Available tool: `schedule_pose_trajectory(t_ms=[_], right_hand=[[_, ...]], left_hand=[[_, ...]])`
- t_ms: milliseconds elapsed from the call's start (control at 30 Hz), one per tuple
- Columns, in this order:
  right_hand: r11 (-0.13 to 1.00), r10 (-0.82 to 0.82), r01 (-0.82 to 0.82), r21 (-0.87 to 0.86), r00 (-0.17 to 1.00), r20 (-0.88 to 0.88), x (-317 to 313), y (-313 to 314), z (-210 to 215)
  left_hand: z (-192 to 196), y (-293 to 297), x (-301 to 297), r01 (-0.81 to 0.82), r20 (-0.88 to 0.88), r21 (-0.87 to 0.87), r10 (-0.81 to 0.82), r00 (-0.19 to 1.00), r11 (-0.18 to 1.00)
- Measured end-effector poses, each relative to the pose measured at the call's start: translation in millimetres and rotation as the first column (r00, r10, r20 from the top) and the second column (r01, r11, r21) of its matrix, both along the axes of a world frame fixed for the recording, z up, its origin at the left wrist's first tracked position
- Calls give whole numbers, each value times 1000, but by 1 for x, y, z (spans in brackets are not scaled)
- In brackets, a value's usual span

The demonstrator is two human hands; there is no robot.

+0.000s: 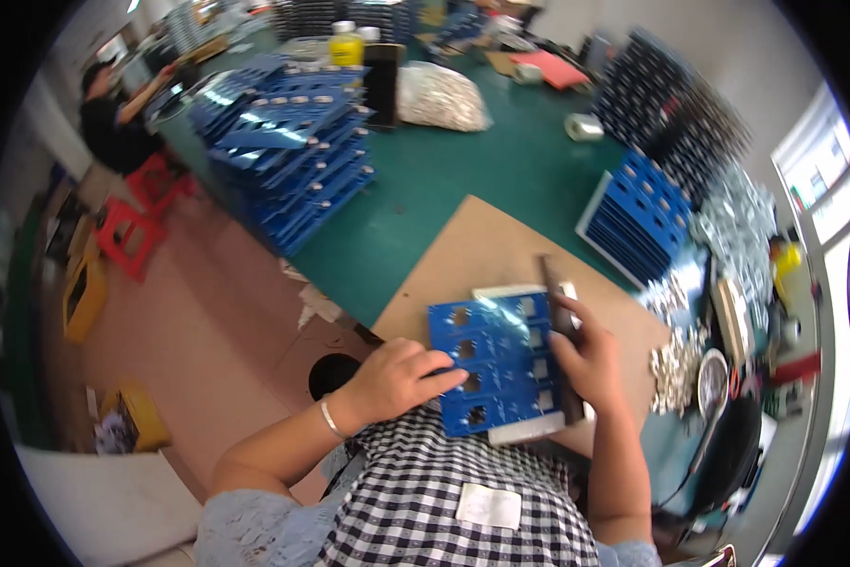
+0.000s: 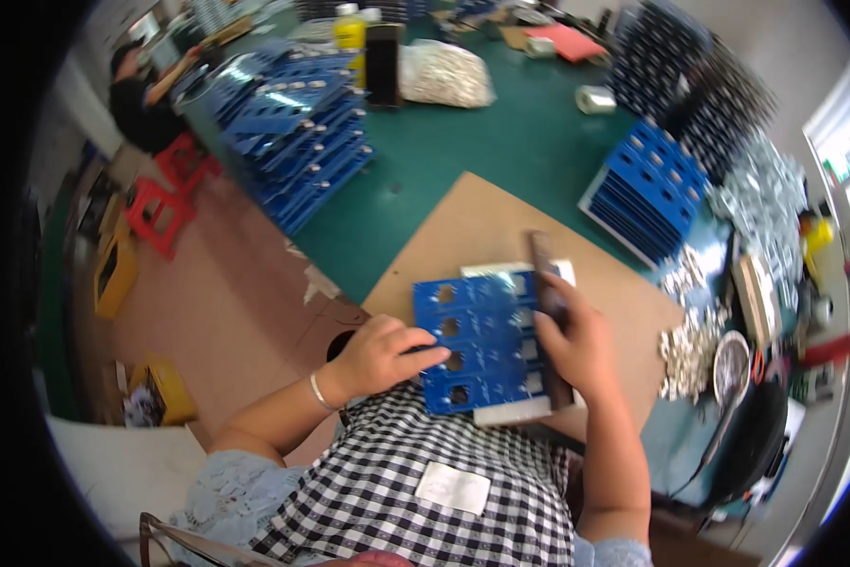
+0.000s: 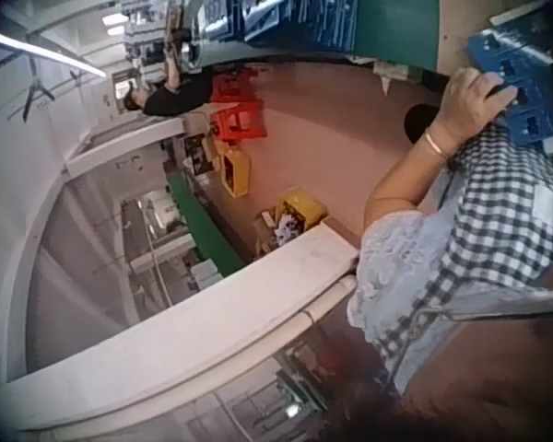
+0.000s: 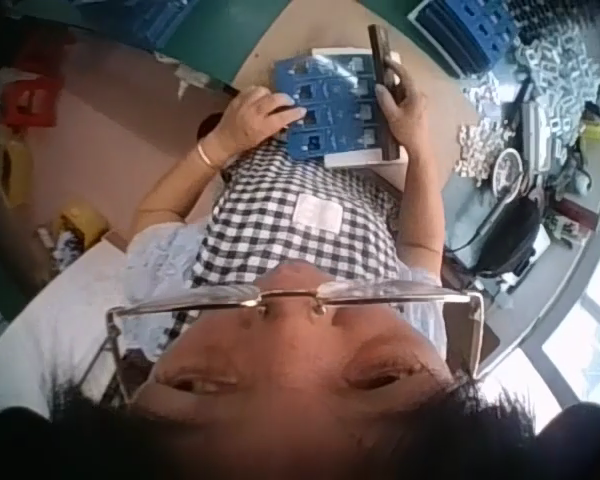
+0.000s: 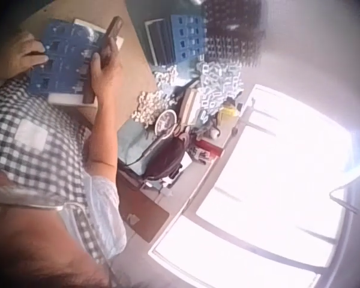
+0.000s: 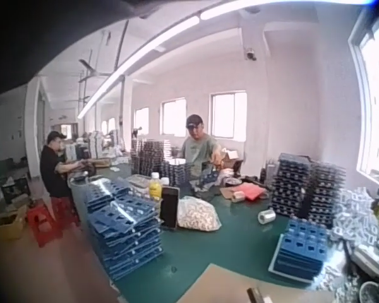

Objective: The person solders electronic components onto blue printed circuit boards with a soldering iron and solder wire, then trims the excess wire with wire cutters.

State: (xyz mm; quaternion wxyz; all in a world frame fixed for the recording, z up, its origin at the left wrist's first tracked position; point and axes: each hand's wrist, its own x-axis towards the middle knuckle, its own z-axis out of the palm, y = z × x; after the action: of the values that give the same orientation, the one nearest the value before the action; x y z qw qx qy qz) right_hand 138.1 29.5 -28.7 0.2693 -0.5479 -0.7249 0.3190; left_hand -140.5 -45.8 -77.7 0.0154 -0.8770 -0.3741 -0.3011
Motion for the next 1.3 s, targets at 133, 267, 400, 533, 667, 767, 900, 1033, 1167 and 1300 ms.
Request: schedule_pose_trajectory(t_ms=[133,267,400,533,667,767,900,1033,1167,1300], right_hand=[[953,-263,255,162,964,28,57,-17,2],[929,-347,325,178,932,108,94,-37,-20],[912,-379,296,283,872,310,106,-50,-50],[904,-385,259,341,841,381,109,-53,-55],[934,-344,278,226,870,352,100,-51,-44],[918,-353,249,310,867,351,98,-53,-43],[922,-360,269,279,861,359,99,-54,-44],[920,-356,257,296,865,354,99,-53,-44],[903,-342,195,382,866,365,102,-54,-48],[905,-403,228,358,728,555,95,-59,-39]], left_hand=[[1,8,-1,-18,77,206,2,997,978],[22,32,-10,-133,268,341,40,963,930],[57,53,-27,-429,785,-30,287,549,903],[133,82,-108,-289,971,-221,237,19,931],[154,102,-208,-58,892,-432,416,-177,900],[150,120,-236,-70,839,-517,489,-239,853],[142,144,-250,-16,743,-640,613,-268,768],[135,156,-259,0,666,-728,708,-234,685],[131,154,-255,-161,665,-740,745,-39,653],[132,145,-267,-444,461,-774,882,94,452]])
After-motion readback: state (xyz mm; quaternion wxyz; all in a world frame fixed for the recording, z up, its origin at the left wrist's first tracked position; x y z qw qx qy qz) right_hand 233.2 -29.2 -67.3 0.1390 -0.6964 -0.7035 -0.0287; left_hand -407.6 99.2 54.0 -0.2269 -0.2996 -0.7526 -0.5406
